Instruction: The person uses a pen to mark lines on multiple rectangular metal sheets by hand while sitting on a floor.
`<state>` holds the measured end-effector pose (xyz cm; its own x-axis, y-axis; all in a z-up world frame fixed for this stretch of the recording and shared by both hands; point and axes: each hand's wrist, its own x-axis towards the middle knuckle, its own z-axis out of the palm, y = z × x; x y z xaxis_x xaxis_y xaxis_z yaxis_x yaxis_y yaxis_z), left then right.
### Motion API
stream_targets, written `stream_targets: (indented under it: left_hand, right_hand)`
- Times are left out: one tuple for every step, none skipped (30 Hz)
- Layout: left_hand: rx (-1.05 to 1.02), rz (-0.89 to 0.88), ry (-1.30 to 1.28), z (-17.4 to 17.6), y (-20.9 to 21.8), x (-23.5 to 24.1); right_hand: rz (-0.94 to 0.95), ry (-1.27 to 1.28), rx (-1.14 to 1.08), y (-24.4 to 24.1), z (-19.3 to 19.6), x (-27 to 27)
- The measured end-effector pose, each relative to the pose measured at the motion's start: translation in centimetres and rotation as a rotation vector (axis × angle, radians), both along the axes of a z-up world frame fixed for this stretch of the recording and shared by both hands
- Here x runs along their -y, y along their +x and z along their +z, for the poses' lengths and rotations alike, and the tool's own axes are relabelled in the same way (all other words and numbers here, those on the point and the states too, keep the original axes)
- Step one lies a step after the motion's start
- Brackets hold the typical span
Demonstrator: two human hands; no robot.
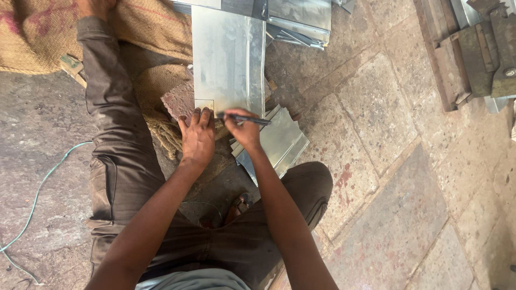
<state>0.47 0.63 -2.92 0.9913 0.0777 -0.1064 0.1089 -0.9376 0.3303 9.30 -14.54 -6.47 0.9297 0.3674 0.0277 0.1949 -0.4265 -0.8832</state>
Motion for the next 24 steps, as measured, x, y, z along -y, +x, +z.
stream_targets:
  left_hand:
    - [0.023, 0.005, -0.003, 0.0, -0.1, 0.0]
    - [0.046, 0.009, -0.007, 0.0, -0.2, 0.1]
    - [0.067, 0.011, -0.003, 0.1, -0.1, 0.1]
    - [0.089, 0.013, 0.000, 0.2, -0.2, 0.1]
    - [0.107, 0.017, 0.003, 0.2, -0.3, 0.1]
    - [0.100, 0.015, 0.009, 0.2, -0.2, 0.0]
    - [0.090, 0.012, 0.012, 0.1, -0.2, 0.0]
    - [0.080, 0.009, 0.016, 0.0, -0.2, 0.1]
    - [0.084, 0.011, 0.010, 0.0, -0.2, 0.1]
    - [0.087, 0.013, 0.005, 0.0, -0.2, 0.1]
    - [0.092, 0.012, 0.001, 0.1, -0.2, 0.1]
    - [0.085, 0.008, 0.006, 0.1, -0.2, 0.0]
    - [0.077, 0.003, 0.011, 0.1, -0.2, 0.0]
    - [0.069, -0.001, 0.015, 0.1, -0.3, 0.0]
    - [0.072, 0.001, 0.011, 0.0, -0.2, 0.1]
    - [0.075, 0.004, 0.007, -0.1, -0.1, 0.1]
    - [0.078, 0.007, 0.003, -0.2, -0.1, 0.1]
    - [0.057, -0.001, 0.010, -0.4, -0.1, 0.0]
    - [0.038, -0.010, 0.019, -0.5, 0.0, -0.1]
    - [0.020, -0.019, 0.027, -0.5, 0.0, -0.1]
    - [0.048, -0.015, 0.032, -0.4, 0.0, -0.1]
    - [0.075, -0.012, 0.037, -0.3, -0.2, -0.1]
    - [0.102, -0.006, 0.043, -0.2, -0.3, -0.1]
    - [0.097, -0.003, 0.033, -0.1, -0.4, -0.2]
  right_hand:
    - [-0.048, 0.026, 0.017, -0.1, 0.0, -0.3]
    - [-0.095, 0.052, 0.034, -0.2, 0.2, -0.6]
    - [-0.140, 0.080, 0.055, -0.1, 0.5, -1.1]
    - [-0.152, 0.055, 0.052, 0.0, 0.8, -1.5]
    - [-0.162, 0.029, 0.046, -0.1, 1.1, -1.9]
    - [-0.172, 0.003, 0.039, -0.2, 1.3, -2.2]
    - [-0.172, 0.005, 0.049, -0.3, 1.5, -2.4]
    - [-0.172, 0.008, 0.059, -0.3, 1.6, -2.5]
    - [-0.173, 0.012, 0.072, -0.2, 1.7, -2.7]
    - [-0.165, 0.002, 0.085, -0.3, 1.7, -2.7]
    - [-0.160, -0.008, 0.100, -0.3, 1.8, -2.8]
    - [-0.155, -0.017, 0.114, -0.3, 1.8, -2.8]
    - [-0.142, -0.039, 0.152, -0.3, 1.8, -2.8]
    - [-0.129, -0.062, 0.189, -0.3, 1.7, -2.8]
    - [-0.115, -0.086, 0.226, -0.3, 1.7, -2.8]
    - [-0.084, -0.107, 0.264, -0.4, 1.6, -2.6]
    - [-0.052, -0.128, 0.302, -0.6, 1.5, -2.4]
    - [-0.021, -0.149, 0.339, -0.8, 1.3, -2.2]
    - [-0.055, -0.123, 0.247, -0.8, 1.0, -2.3]
    - [-0.089, -0.096, 0.155, -0.8, 0.7, -2.5]
    - [-0.120, -0.068, 0.062, -0.8, 0.5, -2.7]
    - [-0.144, -0.020, 0.096, -0.7, 0.5, -2.6]
    - [-0.165, 0.028, 0.129, -0.6, 0.6, -2.6]
    - [-0.186, 0.077, 0.162, -0.6, 0.8, -2.6]
